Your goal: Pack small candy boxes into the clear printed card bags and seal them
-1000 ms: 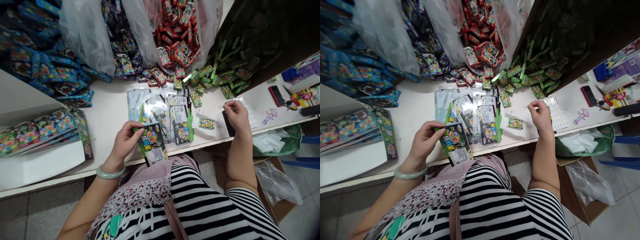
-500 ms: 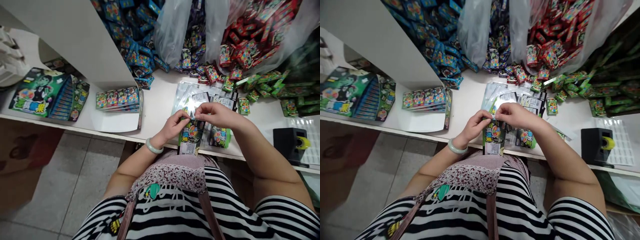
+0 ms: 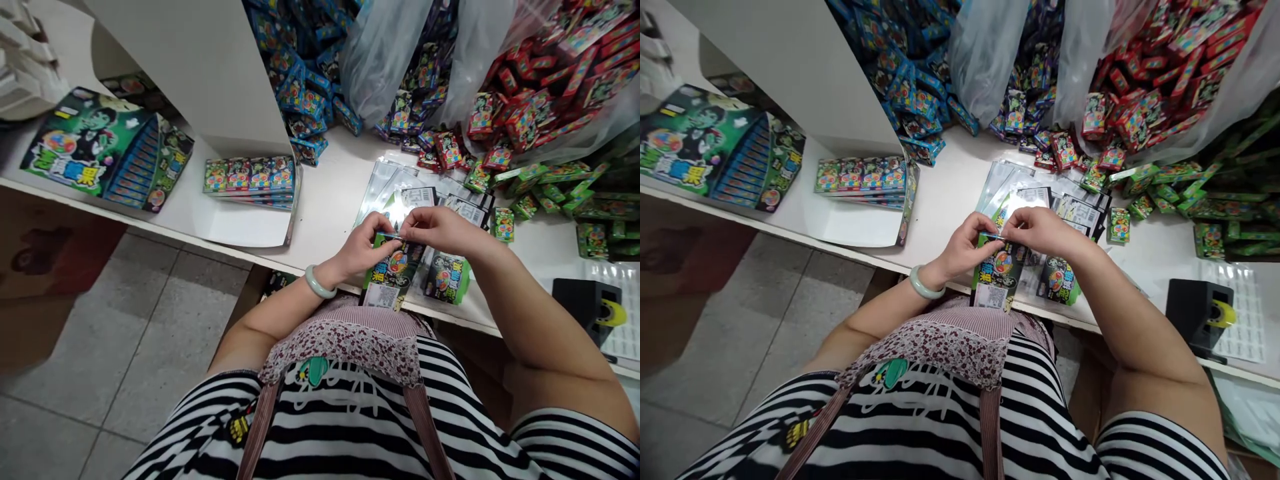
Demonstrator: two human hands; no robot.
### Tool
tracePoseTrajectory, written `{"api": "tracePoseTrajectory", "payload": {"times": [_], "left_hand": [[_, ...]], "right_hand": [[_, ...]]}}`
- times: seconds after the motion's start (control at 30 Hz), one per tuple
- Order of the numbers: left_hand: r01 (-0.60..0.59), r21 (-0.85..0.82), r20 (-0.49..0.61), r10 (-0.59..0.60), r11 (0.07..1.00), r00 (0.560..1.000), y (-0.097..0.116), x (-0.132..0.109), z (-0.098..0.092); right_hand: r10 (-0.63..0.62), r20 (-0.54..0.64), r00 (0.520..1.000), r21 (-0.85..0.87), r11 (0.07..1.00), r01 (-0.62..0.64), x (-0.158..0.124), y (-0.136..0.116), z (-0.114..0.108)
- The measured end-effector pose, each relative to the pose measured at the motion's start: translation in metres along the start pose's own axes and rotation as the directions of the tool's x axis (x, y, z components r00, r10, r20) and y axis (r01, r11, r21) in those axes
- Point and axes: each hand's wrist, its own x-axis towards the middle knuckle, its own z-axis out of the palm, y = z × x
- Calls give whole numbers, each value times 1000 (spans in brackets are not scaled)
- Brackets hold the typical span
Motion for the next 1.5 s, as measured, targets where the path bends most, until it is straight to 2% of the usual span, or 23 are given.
{"api": "tracePoseTrajectory", "payload": {"times": [0.1, 0.17, 0.27, 0.33, 0.4, 0.47, 0.5, 0.57, 0.6, 0.63, 0.73, 0.8, 0.9, 1.0, 1.03, 1.07, 1.1, 1.17, 1.2, 1.23, 1.27, 1.33, 1.5], "left_hand": [[62, -121, 10, -61, 991, 998, -7, -8, 3], [159, -248, 110, -135, 956, 985, -14, -16, 6], [281, -340, 274, -192, 897, 942, -18, -30, 0], [239, -314, 235, -169, 919, 957, -10, -38, -17], [84, -198, 72, -71, 977, 995, 7, -43, -46], [-108, 40, -123, 112, 993, 986, 26, -45, -86], [-176, 196, -216, 218, 965, 952, 33, -44, -108], [-185, 512, -342, 396, 839, 852, 39, -39, -153], [-151, 645, -351, 466, 749, 812, 35, -34, -174], [-111, 745, -321, 499, 658, 805, 29, -29, -193], [-14, 880, -212, 419, 475, 883, -6, -13, -228], [51, 887, -200, 282, 458, 938, -32, -8, -233], [66, 807, -175, 130, 587, 976, -58, -11, -223], [79, 665, -200, 75, 743, 977, -63, -20, -216], [116, 610, -278, 75, 784, 958, -61, -25, -215], [171, 538, -399, 70, 825, 914, -58, -30, -215], [239, 428, -543, 37, 872, 839, -54, -36, -215], [355, 36, -747, -211, 934, 631, -47, -47, -215], [381, -185, -753, -380, 906, 538, -46, -52, -213], [392, -383, -692, -541, 836, 477, -45, -55, -212], [394, -494, -636, -631, 775, 444, -46, -57, -211], [368, -585, -587, -691, 723, 423, -50, -57, -211], [272, -666, -555, -705, 695, 442, -56, -48, -216]], "right_hand": [[100, 103, 990, 330, 935, -129, 6, 9, 7], [190, 188, 964, 479, 839, -259, 7, 13, 12], [244, 271, 931, 535, 766, -357, 3, 18, 14], [208, 220, 953, 561, 773, -298, 0, 20, 8], [167, 100, 981, 584, 788, -194, -1, 24, -2], [151, -46, 987, 587, 804, -95, -1, 29, -11], [152, -111, 982, 580, 813, -60, -1, 32, -13], [152, -185, 971, 543, 839, -28, 1, 37, -13], [145, -195, 970, 512, 859, -25, 3, 39, -11], [130, -196, 972, 471, 882, -23, 4, 40, -7], [69, -157, 985, 340, 940, -11, 8, 41, 9], [45, -108, 993, 282, 959, -13, 9, 41, 17], [28, -12, 1000, 203, 979, -25, 7, 45, 19], [28, 5, 1000, 117, 993, -28, 2, 54, 10], [28, -16, 999, 92, 995, -27, -1, 57, 6], [24, -43, 999, 68, 997, -21, -3, 60, 3], [17, -72, 997, 45, 999, -14, -5, 62, 0], [1, -113, 994, 14, 1000, 1, -4, 66, -4], [-4, -121, 993, 10, 1000, 5, -2, 67, -4], [-8, -122, 992, 13, 1000, 10, 1, 68, -3], [-12, -113, 994, 19, 1000, 15, 5, 67, -1], [-24, -69, 997, 38, 999, 27, 13, 62, 7], [-58, 13, 998, 54, 997, 57, 21, 47, 25]]}}
